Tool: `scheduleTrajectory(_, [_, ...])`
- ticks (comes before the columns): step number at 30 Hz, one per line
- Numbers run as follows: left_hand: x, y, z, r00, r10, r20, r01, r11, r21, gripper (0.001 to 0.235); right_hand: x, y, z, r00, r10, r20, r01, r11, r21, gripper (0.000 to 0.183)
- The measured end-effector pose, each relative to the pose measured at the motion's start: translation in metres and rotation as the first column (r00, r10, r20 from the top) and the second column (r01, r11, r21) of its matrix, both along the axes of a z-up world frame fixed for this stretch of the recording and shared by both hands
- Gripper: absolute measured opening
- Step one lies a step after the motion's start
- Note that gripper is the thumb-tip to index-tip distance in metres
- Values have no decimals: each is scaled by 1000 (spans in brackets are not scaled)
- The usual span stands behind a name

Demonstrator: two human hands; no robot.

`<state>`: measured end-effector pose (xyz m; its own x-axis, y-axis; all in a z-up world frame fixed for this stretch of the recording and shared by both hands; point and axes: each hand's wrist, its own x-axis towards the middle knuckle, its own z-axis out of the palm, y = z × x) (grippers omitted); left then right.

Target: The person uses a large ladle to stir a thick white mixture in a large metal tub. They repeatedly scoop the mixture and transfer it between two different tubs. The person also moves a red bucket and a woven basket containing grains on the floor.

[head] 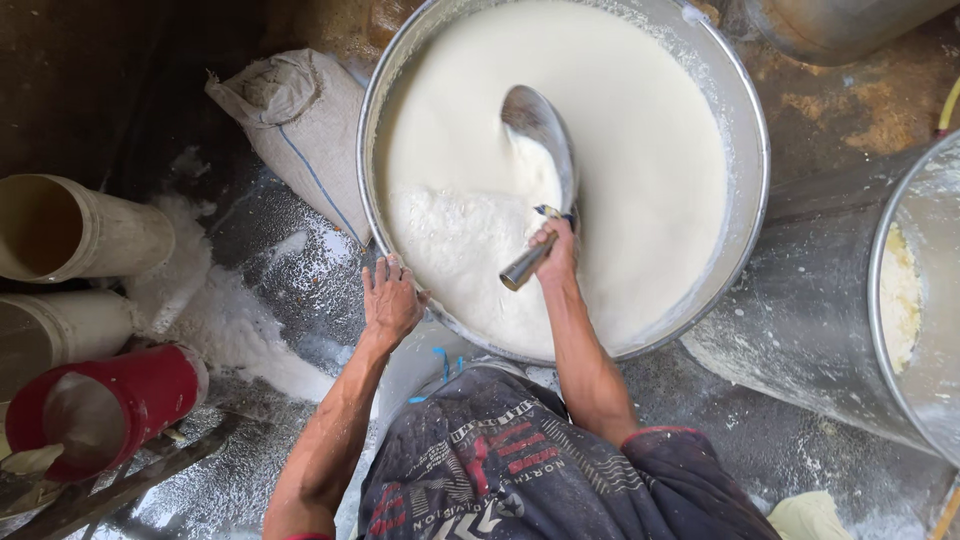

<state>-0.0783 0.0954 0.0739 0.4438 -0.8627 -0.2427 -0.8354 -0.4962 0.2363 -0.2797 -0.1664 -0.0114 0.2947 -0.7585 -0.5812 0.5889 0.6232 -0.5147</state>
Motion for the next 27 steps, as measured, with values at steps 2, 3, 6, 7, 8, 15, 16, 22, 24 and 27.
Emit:
scheduleTrajectory(2, [-1,-3,-3,999,35,1,-35,999,22,62,25,-13,17,998,36,-53,-39,997,-61,18])
scheduleTrajectory(3, [-3,-5,-4,999,53,2,-53,998,34,61,37,-19,27,995,54,-80,-61,994,-89,21])
scheduleTrajectory(6, [-7,-12,-6,996,92,12,-92,992,82,61,68,-35,60,979,142,-146,-170,964,-202,41])
scheduleTrajectory(7, [-9,-13,-6,994,107,15,-107,991,82,61,77,-39,69,970,183,-161,-214,954,-210,47])
scheduleTrajectory(8, [-10,-14,-6,993,119,17,-120,989,84,61,84,-42,77,959,220,-176,-256,942,-216,53])
scheduleTrajectory(15, [-12,-24,-2,989,146,36,-149,984,97,60,86,-58,99,759,456,-465,-632,686,-360,90])
scheduleTrajectory(16, [-12,-25,-2,988,149,26,-151,980,127,59,80,-58,99,697,453,-556,-688,639,-343,90])
scheduleTrajectory(22, [-9,-31,10,994,86,64,-93,989,116,59,21,-41,99,463,397,-792,-840,483,-249,91])
scheduleTrajectory(24, [-7,-29,14,997,65,42,-71,986,152,55,-1,-32,99,446,399,-801,-830,518,-204,93])
scheduleTrajectory(27, [-4,-28,19,998,10,61,-18,991,132,52,-35,-18,103,478,325,-816,-800,545,-251,92])
